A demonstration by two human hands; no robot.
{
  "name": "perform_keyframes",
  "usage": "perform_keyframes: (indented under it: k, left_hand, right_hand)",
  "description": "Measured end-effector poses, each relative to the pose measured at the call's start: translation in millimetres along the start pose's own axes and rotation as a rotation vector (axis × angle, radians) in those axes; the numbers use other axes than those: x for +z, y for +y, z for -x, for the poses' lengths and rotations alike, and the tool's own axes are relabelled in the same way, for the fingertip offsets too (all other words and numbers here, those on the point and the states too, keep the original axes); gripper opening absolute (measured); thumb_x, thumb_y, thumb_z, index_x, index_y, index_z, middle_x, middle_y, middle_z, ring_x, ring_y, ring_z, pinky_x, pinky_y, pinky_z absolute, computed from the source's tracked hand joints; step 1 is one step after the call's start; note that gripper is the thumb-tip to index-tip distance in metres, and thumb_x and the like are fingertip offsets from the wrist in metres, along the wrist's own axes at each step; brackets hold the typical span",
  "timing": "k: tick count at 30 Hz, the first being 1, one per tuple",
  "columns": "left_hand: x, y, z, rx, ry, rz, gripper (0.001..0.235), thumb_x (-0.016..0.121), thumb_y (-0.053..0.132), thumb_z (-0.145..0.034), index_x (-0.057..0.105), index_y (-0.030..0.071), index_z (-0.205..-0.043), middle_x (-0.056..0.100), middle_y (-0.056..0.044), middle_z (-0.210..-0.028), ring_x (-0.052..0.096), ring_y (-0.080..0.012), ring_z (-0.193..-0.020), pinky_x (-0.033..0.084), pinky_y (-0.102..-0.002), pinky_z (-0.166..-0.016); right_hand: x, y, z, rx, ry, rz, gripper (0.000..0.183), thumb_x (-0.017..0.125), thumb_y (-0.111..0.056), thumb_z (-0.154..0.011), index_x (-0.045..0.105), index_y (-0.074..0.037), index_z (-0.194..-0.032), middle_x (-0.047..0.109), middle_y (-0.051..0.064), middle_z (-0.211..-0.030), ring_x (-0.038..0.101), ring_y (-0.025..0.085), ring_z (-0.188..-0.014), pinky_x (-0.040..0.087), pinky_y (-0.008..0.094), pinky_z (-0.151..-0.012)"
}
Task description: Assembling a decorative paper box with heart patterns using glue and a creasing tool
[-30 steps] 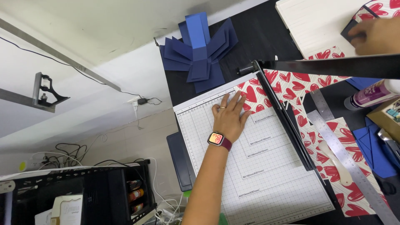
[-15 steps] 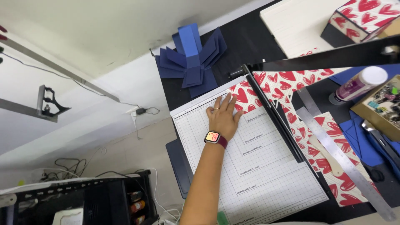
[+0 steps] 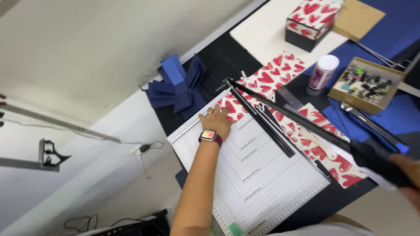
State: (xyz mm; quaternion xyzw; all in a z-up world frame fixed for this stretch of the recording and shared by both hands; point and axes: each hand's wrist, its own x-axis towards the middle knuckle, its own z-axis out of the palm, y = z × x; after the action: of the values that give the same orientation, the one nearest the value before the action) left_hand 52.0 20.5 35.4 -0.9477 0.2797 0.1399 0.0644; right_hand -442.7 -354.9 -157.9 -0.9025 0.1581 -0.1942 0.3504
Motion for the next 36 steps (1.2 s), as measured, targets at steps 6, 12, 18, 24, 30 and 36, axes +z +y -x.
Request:
perform_keyframes:
  k: [6, 12, 18, 24, 30, 36]
  left_hand:
    - [-13.9, 9.5, -0.1, -0.040, -0.072, 0.052, 0.060, 0.053, 0.044, -0.101, 0.037, 0.026, -0.155, 0.035, -0.011, -0.159, 0.035, -0.0340, -0.143, 0.031, -0.062, -0.111]
    - [9.5, 3.8, -7.3, -0.038, -0.073, 0.164, 0.062, 0.049, 0.036, -0.103, 0.027, 0.022, -0.160, 0.010, -0.004, -0.172, 0.015, -0.0293, -0.155, 0.027, -0.061, -0.117]
    - [26.6, 11.3, 6.1, -0.021, -0.033, 0.256, 0.066, 0.028, 0.042, -0.101, 0.012, 0.027, -0.164, -0.004, 0.001, -0.174, -0.005, -0.0296, -0.160, 0.003, -0.068, -0.121]
    - [-0.8, 35.9, 62.9, -0.060, -0.029, 0.323, 0.087, 0.010, 0.071, -0.091, 0.003, 0.026, -0.165, -0.011, -0.004, -0.174, -0.017, -0.0321, -0.158, -0.012, -0.067, -0.120]
    - [34.7, 28.1, 134.2, -0.122, -0.031, 0.347, 0.084, 0.015, 0.070, -0.095, 0.005, 0.024, -0.165, -0.011, -0.004, -0.173, -0.017, -0.0346, -0.156, -0.010, -0.066, -0.120]
    - [190.6, 21.5, 174.1, -0.286, 0.716, -0.056, 0.088, 0.040, 0.089, -0.083, 0.043, 0.026, -0.145, 0.023, -0.010, -0.168, 0.016, -0.0405, -0.157, 0.017, -0.068, -0.116]
  right_hand:
    - [-7.7, -184.2, -39.9, 0.414, -0.960, 0.786, 0.034, 0.054, -0.058, -0.091, 0.044, -0.034, -0.114, 0.080, -0.009, -0.092, 0.080, 0.018, -0.087, 0.060, 0.036, -0.078]
    - [-68.2, -302.5, -111.0, 0.110, -0.422, 0.487, 0.058, 0.055, -0.035, -0.088, 0.042, -0.024, -0.144, 0.076, 0.004, -0.111, 0.075, 0.024, -0.103, 0.058, 0.037, -0.089]
    - [-143.9, -499.6, -290.1, -0.488, 0.261, 0.304, 0.030, 0.083, -0.029, -0.097, 0.076, -0.013, -0.120, 0.071, 0.006, -0.083, 0.060, 0.024, -0.066, 0.046, 0.038, -0.064]
    - [-76.1, -505.6, -353.6, -0.544, 0.480, -0.410, 0.041, 0.063, -0.035, -0.113, 0.045, -0.003, -0.094, 0.053, 0.012, -0.064, 0.051, 0.026, -0.053, 0.038, 0.036, -0.052]
    - [117.2, -300.2, -361.8, 0.634, 0.098, -0.880, 0.022, 0.055, -0.017, -0.104, 0.055, -0.006, -0.123, 0.065, 0.015, -0.101, 0.068, 0.026, -0.073, 0.058, 0.037, -0.059]
    - [157.0, -269.4, -371.7, 0.904, 0.109, -0.642, 0.038, 0.074, -0.021, -0.092, 0.052, -0.007, -0.120, 0.064, 0.013, -0.105, 0.072, 0.027, -0.062, 0.059, 0.034, -0.053]
